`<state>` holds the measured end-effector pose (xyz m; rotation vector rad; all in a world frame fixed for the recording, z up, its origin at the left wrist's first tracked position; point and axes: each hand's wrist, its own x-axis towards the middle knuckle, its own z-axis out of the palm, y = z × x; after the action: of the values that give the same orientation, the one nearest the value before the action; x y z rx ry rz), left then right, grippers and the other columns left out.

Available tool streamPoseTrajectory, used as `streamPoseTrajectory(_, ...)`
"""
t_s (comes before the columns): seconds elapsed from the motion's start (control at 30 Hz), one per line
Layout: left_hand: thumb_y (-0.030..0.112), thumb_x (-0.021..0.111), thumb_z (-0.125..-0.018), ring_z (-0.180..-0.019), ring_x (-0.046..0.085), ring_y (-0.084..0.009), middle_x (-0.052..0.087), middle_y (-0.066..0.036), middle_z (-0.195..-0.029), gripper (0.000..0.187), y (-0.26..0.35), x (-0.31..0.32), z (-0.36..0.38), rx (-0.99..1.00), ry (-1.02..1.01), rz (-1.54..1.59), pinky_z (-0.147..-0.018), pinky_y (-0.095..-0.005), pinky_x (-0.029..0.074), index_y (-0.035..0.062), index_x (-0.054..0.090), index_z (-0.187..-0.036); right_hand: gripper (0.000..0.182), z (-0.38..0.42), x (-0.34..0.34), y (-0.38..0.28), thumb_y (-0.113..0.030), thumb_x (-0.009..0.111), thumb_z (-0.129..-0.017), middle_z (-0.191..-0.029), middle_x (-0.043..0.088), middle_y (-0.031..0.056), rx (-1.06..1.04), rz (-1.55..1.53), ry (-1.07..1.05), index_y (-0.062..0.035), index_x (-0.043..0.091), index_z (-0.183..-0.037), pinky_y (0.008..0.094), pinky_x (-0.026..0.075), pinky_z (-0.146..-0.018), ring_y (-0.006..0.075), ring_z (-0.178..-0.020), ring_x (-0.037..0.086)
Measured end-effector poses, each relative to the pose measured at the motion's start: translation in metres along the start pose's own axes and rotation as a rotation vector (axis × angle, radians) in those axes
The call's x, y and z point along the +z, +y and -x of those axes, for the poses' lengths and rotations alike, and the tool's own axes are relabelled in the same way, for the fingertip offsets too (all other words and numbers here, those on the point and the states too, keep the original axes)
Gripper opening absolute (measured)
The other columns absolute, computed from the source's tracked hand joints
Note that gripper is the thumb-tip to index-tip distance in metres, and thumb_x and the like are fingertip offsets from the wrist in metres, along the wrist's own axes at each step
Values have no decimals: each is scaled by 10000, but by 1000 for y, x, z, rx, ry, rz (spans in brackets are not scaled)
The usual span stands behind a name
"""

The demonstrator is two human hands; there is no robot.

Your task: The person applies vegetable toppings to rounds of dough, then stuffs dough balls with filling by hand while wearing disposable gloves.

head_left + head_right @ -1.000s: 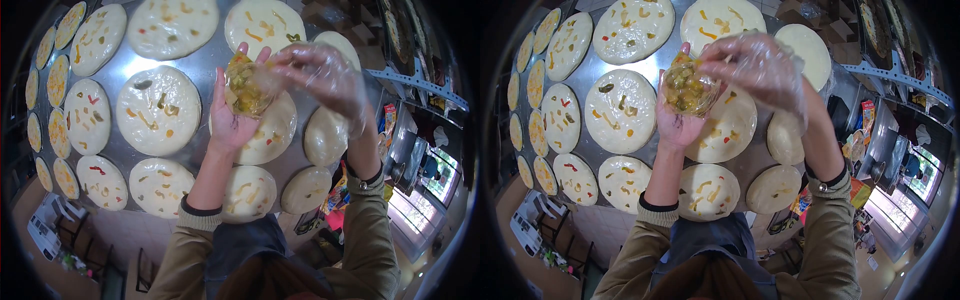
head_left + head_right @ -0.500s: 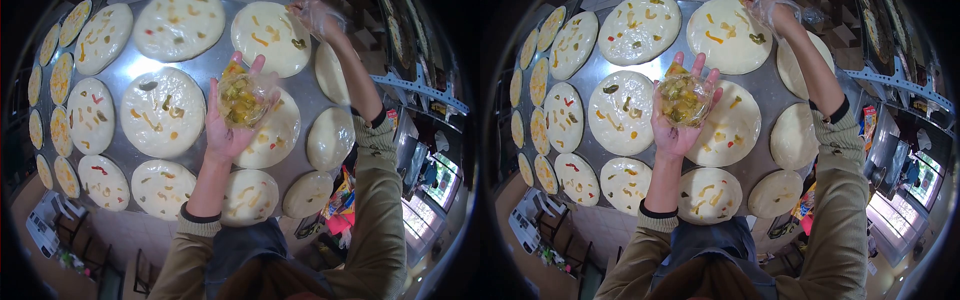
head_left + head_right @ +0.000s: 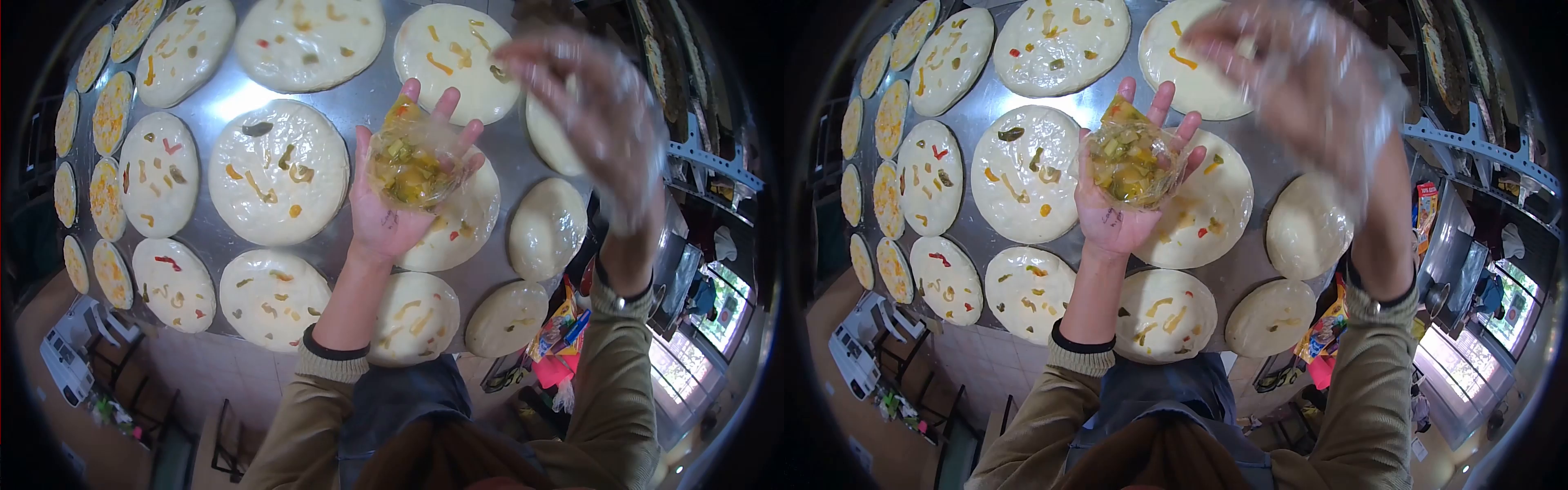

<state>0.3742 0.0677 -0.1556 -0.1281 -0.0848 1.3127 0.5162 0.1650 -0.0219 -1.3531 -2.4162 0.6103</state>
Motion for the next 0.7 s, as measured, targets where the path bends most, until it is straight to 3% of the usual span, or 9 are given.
streamPoseTrajectory(0.03,569,222,-977,-1361,294,-387,185,-120,-1545,616,-3,2,1,-2,-5,9,-1101,-545,268,252,174,-1503,194,14,-3,-19,-253,623,-887,-885,690,53,53,-29,-84,-124,701,-1009,291,528,-738,163,-806,658)
streamPoseTrajectory(0.13,595,199,-967,-1369,280,-386,156,-122,-1554,643,-12,14,4,-32,37,305,-1111,-546,253,256,138,-1510,208,49,-2,-31,-204,619,-880,-1019,648,68,-144,121,-172,-135,678,-1067,317,509,-806,202,-929,625)
streamPoseTrajectory(0.23,627,162,-952,-1374,271,-383,144,-117,-1559,677,-25,24,11,-87,-48,333,-1120,-543,240,255,105,-1514,256,81,9,-30,-156,615,-873,-1152,607,84,-342,271,-257,-146,655,-1126,344,491,-874,241,-1052,592)
streamPoseTrajectory(0.33,656,132,-935,-1375,267,-382,158,-110,-1556,709,-40,27,20,-91,-36,-30,-1124,-543,231,251,89,-1515,335,105,15,-30,-116,592,-871,-1261,534,117,-290,194,-351,-123,593,-1206,375,443,-948,288,-1166,510)
streamPoseTrajectory(0.43,670,119,-926,-1373,274,-379,170,-102,-1554,722,-57,33,32,-90,5,-69,-1126,-543,228,254,91,-1514,400,122,4,-40,-84,579,-853,-1290,511,137,-267,148,-426,-97,544,-1251,389,423,-973,308,-1207,478)
streamPoseTrajectory(0.53,681,111,-919,-1380,257,-378,173,-100,-1553,730,-75,38,46,-87,17,-87,-1127,-546,226,258,96,-1514,460,149,7,-37,-64,579,-825,-1316,488,136,-383,236,-263,-100,510,-1278,380,425,-966,290,-1214,481)
streamPoseTrajectory(0.63,679,103,-919,-1392,230,-378,169,-99,-1555,728,-92,41,56,-80,8,-36,-1127,-548,224,259,100,-1513,417,164,4,-36,-77,605,-804,-1259,540,91,-376,196,-150,-123,560,-1217,365,470,-892,252,-1171,519)
streamPoseTrajectory(0.7,678,105,-920,-1397,215,-380,165,-100,-1556,725,-100,41,61,-85,9,-15,-1127,-549,224,260,104,-1512,421,173,13,-24,-119,586,-825,-1301,504,143,-342,173,-256,-108,541,-1244,450,411,-935,315,-1194,491)
